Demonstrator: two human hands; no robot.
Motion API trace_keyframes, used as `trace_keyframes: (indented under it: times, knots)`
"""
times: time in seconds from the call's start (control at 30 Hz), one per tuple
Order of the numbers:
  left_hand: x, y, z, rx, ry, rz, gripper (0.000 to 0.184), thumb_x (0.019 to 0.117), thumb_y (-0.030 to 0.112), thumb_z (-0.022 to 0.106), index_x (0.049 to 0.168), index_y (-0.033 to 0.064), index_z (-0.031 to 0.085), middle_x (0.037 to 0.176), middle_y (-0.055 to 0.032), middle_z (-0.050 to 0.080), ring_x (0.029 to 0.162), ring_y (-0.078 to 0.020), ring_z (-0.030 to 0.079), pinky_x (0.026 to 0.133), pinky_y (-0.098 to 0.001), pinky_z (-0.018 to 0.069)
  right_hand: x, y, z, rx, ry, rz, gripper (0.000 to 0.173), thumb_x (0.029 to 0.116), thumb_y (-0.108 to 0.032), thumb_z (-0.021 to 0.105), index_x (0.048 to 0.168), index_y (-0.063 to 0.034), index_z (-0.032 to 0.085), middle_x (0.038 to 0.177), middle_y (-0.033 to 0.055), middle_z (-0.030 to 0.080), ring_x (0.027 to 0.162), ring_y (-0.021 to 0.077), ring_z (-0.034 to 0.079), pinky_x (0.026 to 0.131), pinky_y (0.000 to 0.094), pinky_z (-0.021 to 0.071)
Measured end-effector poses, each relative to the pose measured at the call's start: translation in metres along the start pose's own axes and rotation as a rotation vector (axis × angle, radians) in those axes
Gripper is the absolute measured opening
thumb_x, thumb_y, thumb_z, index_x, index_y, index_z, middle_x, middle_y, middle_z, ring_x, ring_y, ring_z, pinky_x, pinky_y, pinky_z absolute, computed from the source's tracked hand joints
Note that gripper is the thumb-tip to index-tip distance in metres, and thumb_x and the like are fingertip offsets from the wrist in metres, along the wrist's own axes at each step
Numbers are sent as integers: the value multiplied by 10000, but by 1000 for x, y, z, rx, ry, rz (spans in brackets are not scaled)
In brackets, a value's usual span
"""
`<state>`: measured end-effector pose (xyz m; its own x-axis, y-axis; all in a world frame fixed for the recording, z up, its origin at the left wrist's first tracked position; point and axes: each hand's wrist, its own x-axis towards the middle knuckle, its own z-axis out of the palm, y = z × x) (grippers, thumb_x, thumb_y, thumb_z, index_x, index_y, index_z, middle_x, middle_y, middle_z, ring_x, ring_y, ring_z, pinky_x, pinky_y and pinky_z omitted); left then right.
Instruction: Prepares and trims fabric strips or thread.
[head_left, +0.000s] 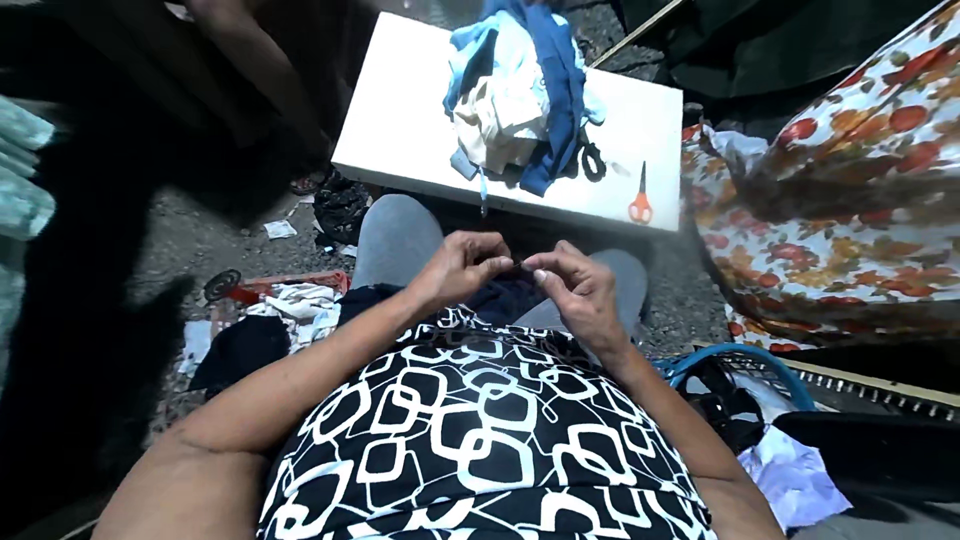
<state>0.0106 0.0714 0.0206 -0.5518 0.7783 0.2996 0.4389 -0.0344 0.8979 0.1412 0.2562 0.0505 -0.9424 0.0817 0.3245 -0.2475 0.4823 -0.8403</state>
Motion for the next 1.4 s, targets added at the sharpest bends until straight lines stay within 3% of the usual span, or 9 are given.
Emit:
trace_keyframes:
  times: [0.17,0.23,0.4,0.53,0.63,0.97,1.1,1.27,1.4]
  knots:
    - [3,8,10,352,60,182,107,934,96,599,938,70,703,723,-30,651,632,-125,608,605,-350,514,-1,12,1,-429,29,-141,226,867,52,602,1023,21,762,845,135,584,692,211,574,606,351,528]
    - [9,4,5,328,70,159,125,965,127,598,941,70,706,714,-10,642,625,-93,592,604,-320,505,-3,12,2,-338,-52,-139,244,840,58,603,1010,8,772,824,101,578,677,163,554,595,305,505]
    - [4,22,13,-423,-20,-247,151,1036,106,526,913,97,614,683,19,545,489,-21,395,447,-160,332,-2,5,-2,226,88,-21,176,932,56,606,1048,34,737,876,71,627,708,96,613,654,239,575]
    - [7,31,20,-771,-23,-312,297,996,66,495,1262,129,611,633,52,404,450,-10,295,407,-150,245,-1,5,3,402,206,23,176,960,47,589,1082,28,715,898,56,622,699,108,627,672,272,600]
    - [10,31,22,-843,-8,-292,384,984,100,475,1343,93,611,583,74,364,424,-4,277,396,-149,238,0,7,6,442,236,47,181,965,48,587,1099,21,706,901,60,631,687,112,620,662,274,590]
    - [-6,32,42,-550,309,-216,160,982,136,686,1118,120,768,814,0,690,461,-6,408,411,-149,353,3,9,22,289,278,12,148,967,35,601,1086,37,689,903,81,618,671,96,604,614,231,564]
    - [-4,17,46,-391,404,86,173,936,15,713,1103,31,755,982,-33,762,759,-58,699,684,-214,597,8,9,25,337,272,-9,124,954,46,627,1052,27,700,908,75,626,676,94,618,618,227,576]
    - [-4,15,44,-168,433,187,141,925,7,722,1065,17,733,786,-5,698,546,-15,546,514,-156,488,7,-4,23,664,182,299,145,992,8,613,1107,9,702,915,72,735,767,130,722,743,315,634]
    - [-2,30,37,-76,314,87,97,941,50,717,1037,42,731,697,-12,653,479,-31,473,454,-166,420,4,-8,18,654,198,241,212,1045,-75,552,1208,-40,682,991,45,729,812,99,710,763,285,617]
